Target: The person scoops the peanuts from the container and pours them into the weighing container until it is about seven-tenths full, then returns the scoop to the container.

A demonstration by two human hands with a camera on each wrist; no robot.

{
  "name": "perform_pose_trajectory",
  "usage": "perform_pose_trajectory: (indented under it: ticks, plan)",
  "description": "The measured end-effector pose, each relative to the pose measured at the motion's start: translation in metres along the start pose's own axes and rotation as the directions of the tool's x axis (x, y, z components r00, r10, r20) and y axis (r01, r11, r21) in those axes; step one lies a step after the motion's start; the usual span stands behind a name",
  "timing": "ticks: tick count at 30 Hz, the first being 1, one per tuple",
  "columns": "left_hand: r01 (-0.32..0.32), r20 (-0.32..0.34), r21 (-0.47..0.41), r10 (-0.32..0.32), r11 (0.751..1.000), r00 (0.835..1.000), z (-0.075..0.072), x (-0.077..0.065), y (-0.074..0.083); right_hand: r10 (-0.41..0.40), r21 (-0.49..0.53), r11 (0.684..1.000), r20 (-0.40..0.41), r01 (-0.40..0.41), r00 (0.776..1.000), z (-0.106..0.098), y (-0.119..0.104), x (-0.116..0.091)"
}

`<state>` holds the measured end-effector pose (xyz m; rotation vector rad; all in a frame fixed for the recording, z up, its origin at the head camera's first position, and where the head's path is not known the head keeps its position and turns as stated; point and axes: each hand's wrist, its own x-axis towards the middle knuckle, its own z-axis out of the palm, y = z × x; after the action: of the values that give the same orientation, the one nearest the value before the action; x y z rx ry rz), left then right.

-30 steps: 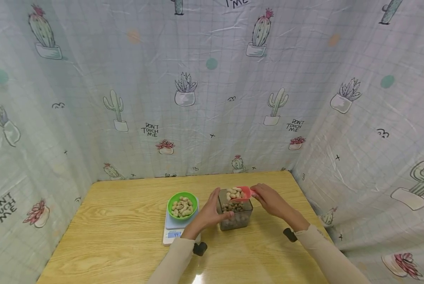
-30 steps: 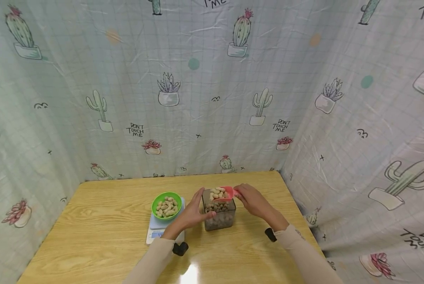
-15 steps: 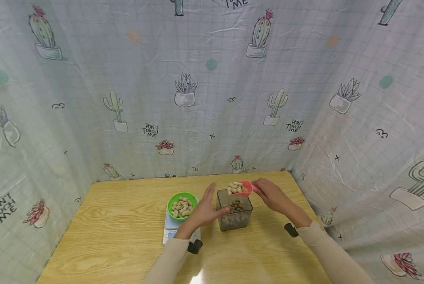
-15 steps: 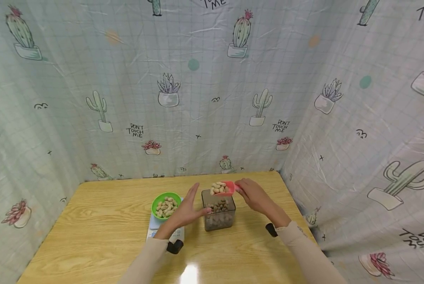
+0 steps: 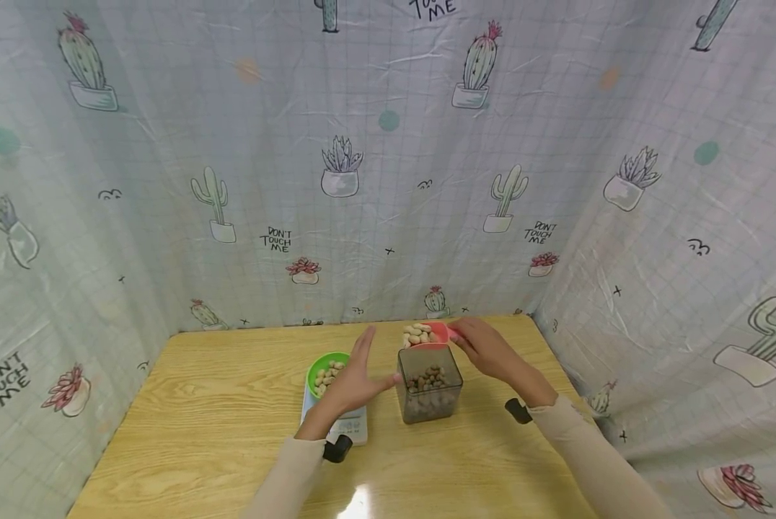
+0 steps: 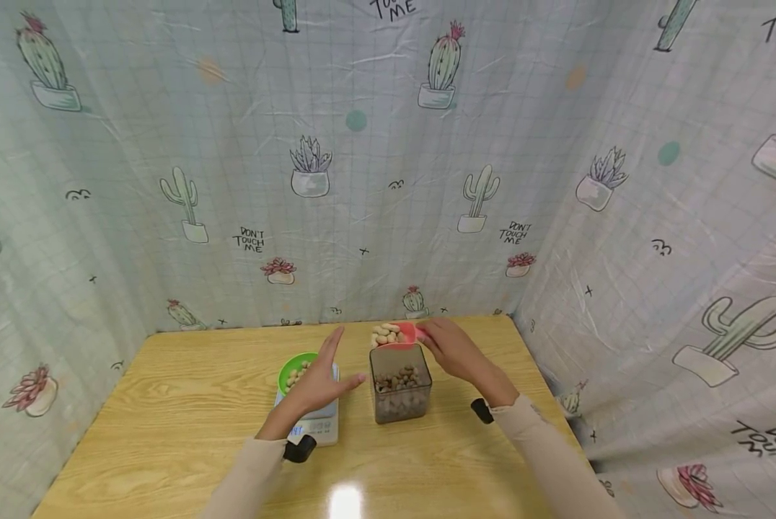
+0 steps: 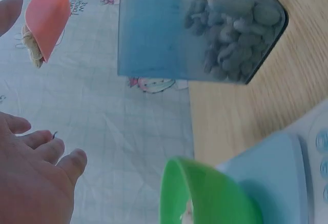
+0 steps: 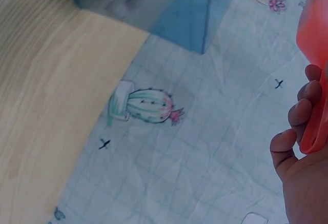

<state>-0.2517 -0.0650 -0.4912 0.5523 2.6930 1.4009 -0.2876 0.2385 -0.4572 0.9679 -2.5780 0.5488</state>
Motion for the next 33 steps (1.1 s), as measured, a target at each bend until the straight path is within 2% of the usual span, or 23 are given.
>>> perform_pose_trajectory:
  ticks: [8, 15, 22, 28, 33]
  plan:
    - [-0.001, -0.026, 0.033, 0.002, 0.999, 1.000, -0.014, -0.011, -0.018, 0.021, 0.037, 0.999, 0.016, -0.022, 1.000, 0.011, -0.013, 0.013]
    - [0.001, -0.054, 0.073, 0.003, 0.997, 0.999, -0.033, -0.019, -0.035, -0.016, 0.032, 0.999, -0.010, 0.017, 1.000, 0.020, -0.024, 0.022]
    - [0.034, -0.088, 0.080, -0.027, 0.996, 0.996, -0.050, -0.027, -0.055, -0.031, 0.060, 0.998, -0.006, 0.031, 1.000, 0.032, -0.034, 0.035]
    - [0.074, -0.088, 0.069, -0.068, 0.995, 0.994, -0.051, -0.032, -0.071, -0.089, 0.031, 0.996, -0.017, 0.089, 0.996, 0.045, -0.044, 0.042]
    - [0.101, -0.076, 0.087, -0.095, 0.991, 0.993, -0.048, -0.034, -0.083, -0.091, 0.027, 0.996, 0.015, 0.090, 0.996, 0.057, -0.054, 0.046]
